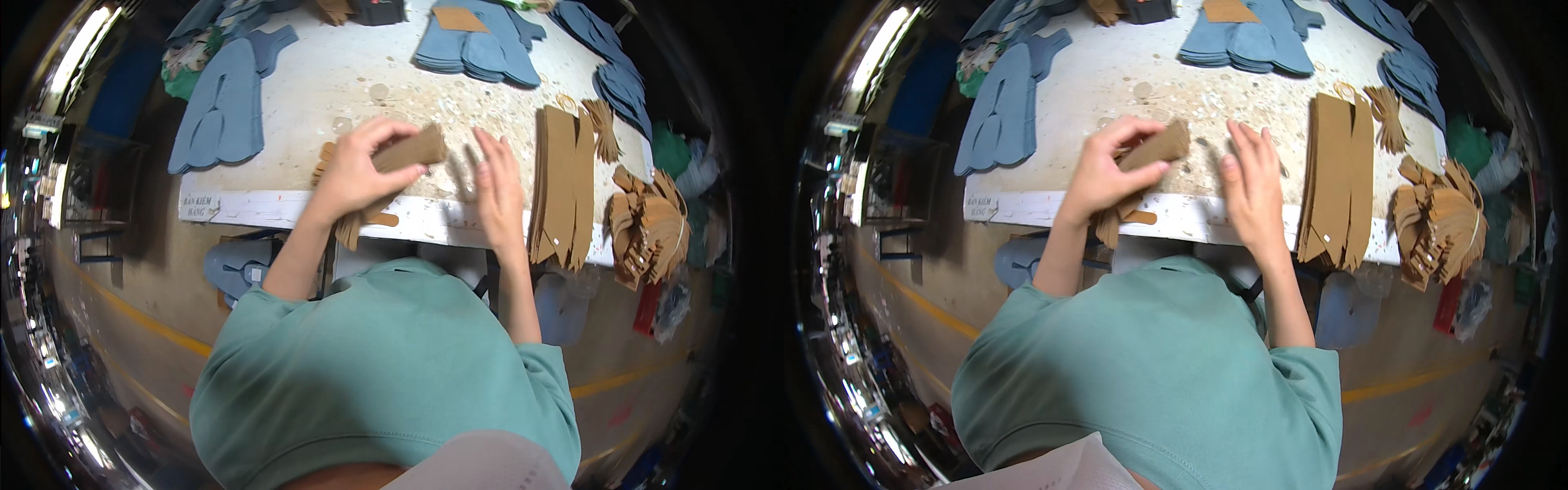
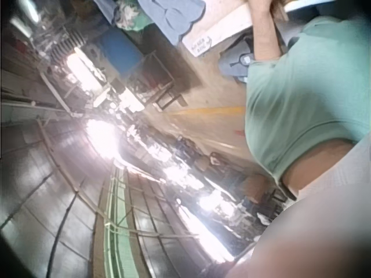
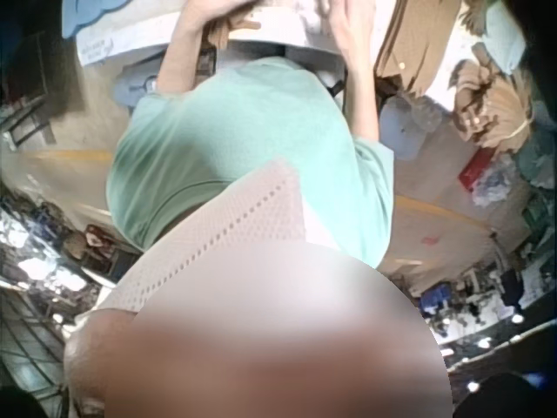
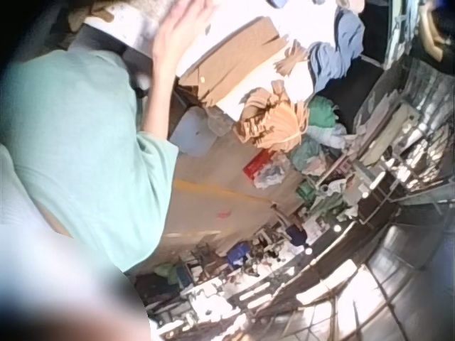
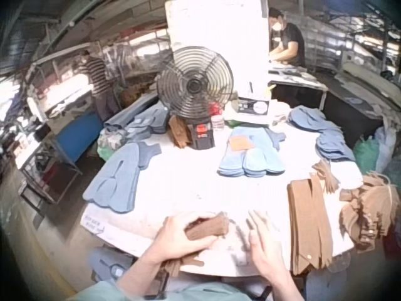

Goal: The person sorts and stacks brown cardboard pieces on a workbench, aligning edges and bundling them with a rubber band. They repeatedly pick up, align, and place the pieces into neat stacks, then secure a bundle with a rubber band.

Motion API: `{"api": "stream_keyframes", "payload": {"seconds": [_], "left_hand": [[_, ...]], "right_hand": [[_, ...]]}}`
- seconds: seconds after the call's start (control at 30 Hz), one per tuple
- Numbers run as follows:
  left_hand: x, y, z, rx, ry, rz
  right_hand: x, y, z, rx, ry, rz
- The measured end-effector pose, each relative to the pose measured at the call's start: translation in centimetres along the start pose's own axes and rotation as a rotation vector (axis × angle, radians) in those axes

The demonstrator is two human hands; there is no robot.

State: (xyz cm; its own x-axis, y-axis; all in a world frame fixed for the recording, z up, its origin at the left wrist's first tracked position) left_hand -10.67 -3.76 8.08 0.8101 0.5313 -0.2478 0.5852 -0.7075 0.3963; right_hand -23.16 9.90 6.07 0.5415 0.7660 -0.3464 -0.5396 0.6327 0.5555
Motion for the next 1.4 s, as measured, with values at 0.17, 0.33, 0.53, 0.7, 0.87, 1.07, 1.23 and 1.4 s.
{"api": "stream_keyframes", "payload": {"seconds": [0.17, 0.33, 0.53, 0.7, 0.87, 1.07, 1.23, 1.4], "left_hand": [[-1.1, 5.5, -4.3, 0.459, -0.177, -0.107], [-0.5, 6.1, -5.9, 0.434, -0.286, -0.414], [2.3, 6.9, -6.9, -0.076, -0.380, -0.688], [2.4, 5.7, -4.6, 0.145, -0.305, -0.588], [2.2, 4.1, -2.7, 0.386, -0.222, -0.523], [1.4, 2.9, -1.4, 0.614, -0.126, -0.420], [1.2, 2.8, -1.1, 0.712, -0.082, -0.368], [1.0, 3.6, -1.3, 0.708, -0.071, -0.364]], "right_hand": [[-3.3, 1.9, 6.2, -0.324, 0.222, -0.073], [-4.3, 3.3, 12.2, -0.412, 0.392, -0.294], [-4.8, 0.7, 12.8, -0.513, 0.303, -0.268], [-4.4, -0.2, 11.6, -0.593, 0.230, -0.210], [-4.1, -0.2, 10.7, -0.529, 0.180, -0.176], [-4.3, -0.1, 9.8, -0.597, 0.145, -0.171], [-4.3, -0.4, 9.8, -0.618, 0.138, -0.114], [-4.1, -0.1, 10.8, -0.610, 0.146, 0.000]]}}
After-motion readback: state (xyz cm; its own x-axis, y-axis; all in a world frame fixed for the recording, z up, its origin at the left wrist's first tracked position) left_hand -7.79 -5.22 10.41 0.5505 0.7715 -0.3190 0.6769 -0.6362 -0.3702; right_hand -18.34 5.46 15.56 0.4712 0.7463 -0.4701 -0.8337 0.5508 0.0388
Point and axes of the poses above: each hand's wrist, its own x-axis away from the middle knuckle, its own y-axis out of the back of the hand, z = x × y, the point moved 10 cm from there along -x, towards the middle knuckle
